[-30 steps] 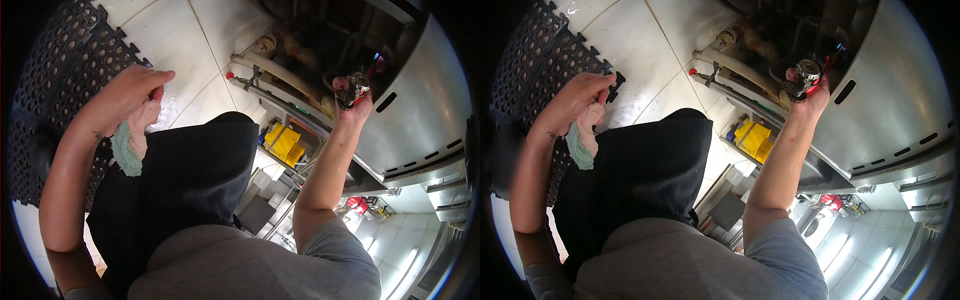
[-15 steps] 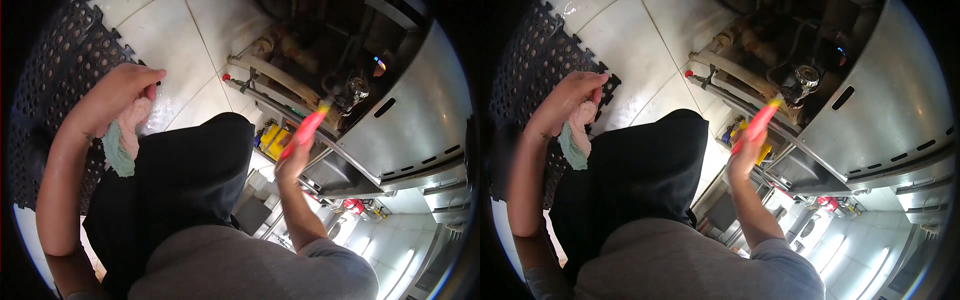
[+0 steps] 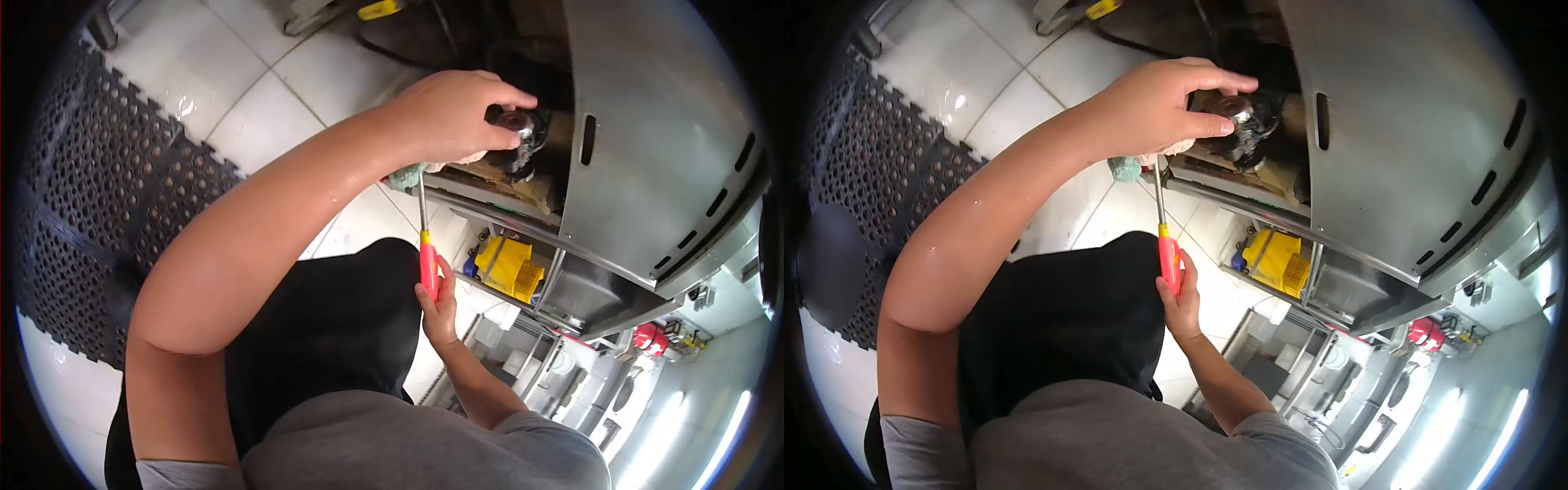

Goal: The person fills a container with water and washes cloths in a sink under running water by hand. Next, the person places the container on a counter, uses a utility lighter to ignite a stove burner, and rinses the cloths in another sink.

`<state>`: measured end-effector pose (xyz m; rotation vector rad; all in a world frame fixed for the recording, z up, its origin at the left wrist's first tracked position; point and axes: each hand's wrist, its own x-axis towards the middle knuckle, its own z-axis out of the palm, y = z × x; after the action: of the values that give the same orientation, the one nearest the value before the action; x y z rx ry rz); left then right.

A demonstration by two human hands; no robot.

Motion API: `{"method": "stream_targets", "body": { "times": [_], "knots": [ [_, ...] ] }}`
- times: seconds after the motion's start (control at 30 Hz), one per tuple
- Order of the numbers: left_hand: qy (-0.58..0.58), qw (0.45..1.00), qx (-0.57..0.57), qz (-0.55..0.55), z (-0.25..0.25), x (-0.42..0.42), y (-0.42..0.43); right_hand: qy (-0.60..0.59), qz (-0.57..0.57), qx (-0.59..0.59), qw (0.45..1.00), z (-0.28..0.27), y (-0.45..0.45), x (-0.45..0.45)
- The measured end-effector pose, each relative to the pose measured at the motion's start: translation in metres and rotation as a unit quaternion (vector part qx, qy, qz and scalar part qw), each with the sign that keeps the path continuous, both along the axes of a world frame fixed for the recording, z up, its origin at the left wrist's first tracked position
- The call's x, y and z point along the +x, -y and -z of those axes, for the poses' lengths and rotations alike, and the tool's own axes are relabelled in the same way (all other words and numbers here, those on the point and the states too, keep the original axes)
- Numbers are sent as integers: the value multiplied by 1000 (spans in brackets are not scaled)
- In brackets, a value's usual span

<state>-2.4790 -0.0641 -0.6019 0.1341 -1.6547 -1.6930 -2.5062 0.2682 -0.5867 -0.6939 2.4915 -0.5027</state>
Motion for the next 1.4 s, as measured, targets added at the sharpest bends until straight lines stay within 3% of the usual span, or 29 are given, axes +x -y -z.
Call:
{"method": "stream_targets", "body": {
  "times": [0.07,0.17,0.2,0.23,0.33,0.37,0.47,0.53,0.63,0.73,0.77,0.8,0.87,0.9,0.93,0.97,1.0,1.03,1.13,1.17,1.23,1.3,1.33,1.37,1.4],
  "knots": [
    [17,999,-46,12,-9,-9,9,3,17,28,999,-4,1,3],
    [56,992,-113,-29,-22,-13,12,-60,-42,-34,997,0,1,12],
    [121,985,-117,-31,-31,-12,8,-122,-98,-37,987,-6,7,20],
    [186,974,-122,-35,-41,-9,6,-108,-74,-32,991,-16,13,29],
    [396,909,-110,70,-81,-10,16,-152,-53,-19,987,-35,2,56],
    [410,903,-55,112,-79,-16,20,-184,-60,-20,981,-47,1,64],
    [462,852,83,232,-76,-18,28,-136,-45,-22,989,-87,-8,83],
    [418,862,204,200,-73,-17,13,-103,-44,-12,994,-110,-12,87],
    [439,861,180,180,-67,-17,10,-40,-43,12,998,-140,-9,96],
    [585,775,173,167,-77,-7,12,0,-52,30,998,-162,-4,101],
    [613,759,166,145,-59,6,9,15,-61,49,997,-168,0,103],
    [639,742,162,123,-46,28,6,29,-72,71,994,-174,1,105],
    [670,709,209,65,-67,103,-2,87,-98,133,982,-185,-5,98],
    [642,725,243,44,-68,154,-8,132,-110,169,970,-187,-4,91],
    [710,657,248,49,-92,200,-7,177,-122,204,955,-197,-6,91],
    [700,702,-57,118,-96,260,-8,170,-147,203,953,-211,-2,87],
    [778,628,12,7,-126,308,-18,159,-173,202,951,-228,4,80],
    [812,582,42,0,-154,361,-22,152,-202,204,946,-246,4,77],
    [781,556,239,-152,-223,533,-50,164,-233,202,937,-309,30,59],
    [807,488,268,-196,-246,575,-58,149,-261,201,932,-331,44,53],
    [791,411,396,-220,-389,587,-70,121,-307,191,924,-366,73,52],
    [778,439,367,-259,-333,706,-107,91,-329,165,925,-394,109,58],
    [771,433,355,-304,-355,715,-126,77,-335,154,926,-407,126,67],
    [746,415,427,-298,-353,736,-139,60,-343,119,930,-417,143,81],
    [794,438,341,-248,-349,747,-159,45,-348,85,933,-427,162,95]
  ]
}}
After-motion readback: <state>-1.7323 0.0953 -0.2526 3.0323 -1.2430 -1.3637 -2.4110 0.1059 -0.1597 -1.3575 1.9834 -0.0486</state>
